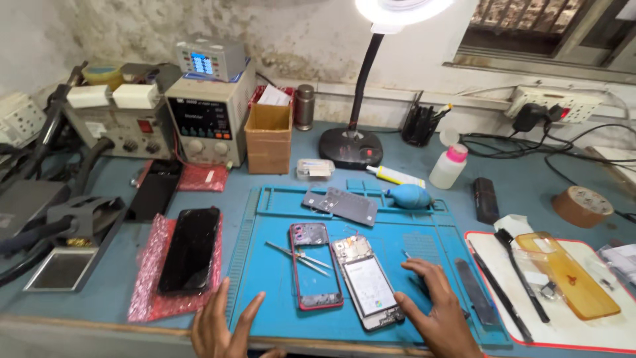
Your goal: The person disassembles a smartphone at a repair bench, removing the back cover and internal components, peeling a protective film from a replacement part, and fitting the part into the phone body. They then reassemble the phone, pressing the cover into place and pressing along the edges by hand.
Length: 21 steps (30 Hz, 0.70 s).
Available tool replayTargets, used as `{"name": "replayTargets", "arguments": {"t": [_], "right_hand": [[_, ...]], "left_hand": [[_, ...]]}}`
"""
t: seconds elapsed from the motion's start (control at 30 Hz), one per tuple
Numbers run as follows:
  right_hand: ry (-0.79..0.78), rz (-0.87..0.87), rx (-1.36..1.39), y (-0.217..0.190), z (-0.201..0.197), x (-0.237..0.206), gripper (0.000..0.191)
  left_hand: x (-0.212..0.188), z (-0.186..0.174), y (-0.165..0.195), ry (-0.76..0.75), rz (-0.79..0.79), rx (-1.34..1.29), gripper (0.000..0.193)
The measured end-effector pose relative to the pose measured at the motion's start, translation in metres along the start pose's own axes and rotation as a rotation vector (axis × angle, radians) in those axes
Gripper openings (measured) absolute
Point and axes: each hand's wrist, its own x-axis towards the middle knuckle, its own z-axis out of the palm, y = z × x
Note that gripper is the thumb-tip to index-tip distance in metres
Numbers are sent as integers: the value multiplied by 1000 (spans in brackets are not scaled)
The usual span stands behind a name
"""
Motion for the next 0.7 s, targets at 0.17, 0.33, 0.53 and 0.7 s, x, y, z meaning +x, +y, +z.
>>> {"name": "replayTargets", "arguments": {"t": [0.17, 0.33, 0.53, 0.7], "right_hand": [[9, 55, 30, 18, 4, -1, 50], [0, 48, -14, 45, 13, 1, 48], [-19, 95, 3, 81, 24, 3, 50], [32, 75, -27, 103, 33, -2, 47]], "left_hand": [[-20, 28, -22, -68, -25, 149, 34], [-36, 43, -46, -104, 68, 157, 38], [-51, 65, -67, -215, 103, 192, 50], [-63, 83, -84, -270, 139, 222, 51]]}}
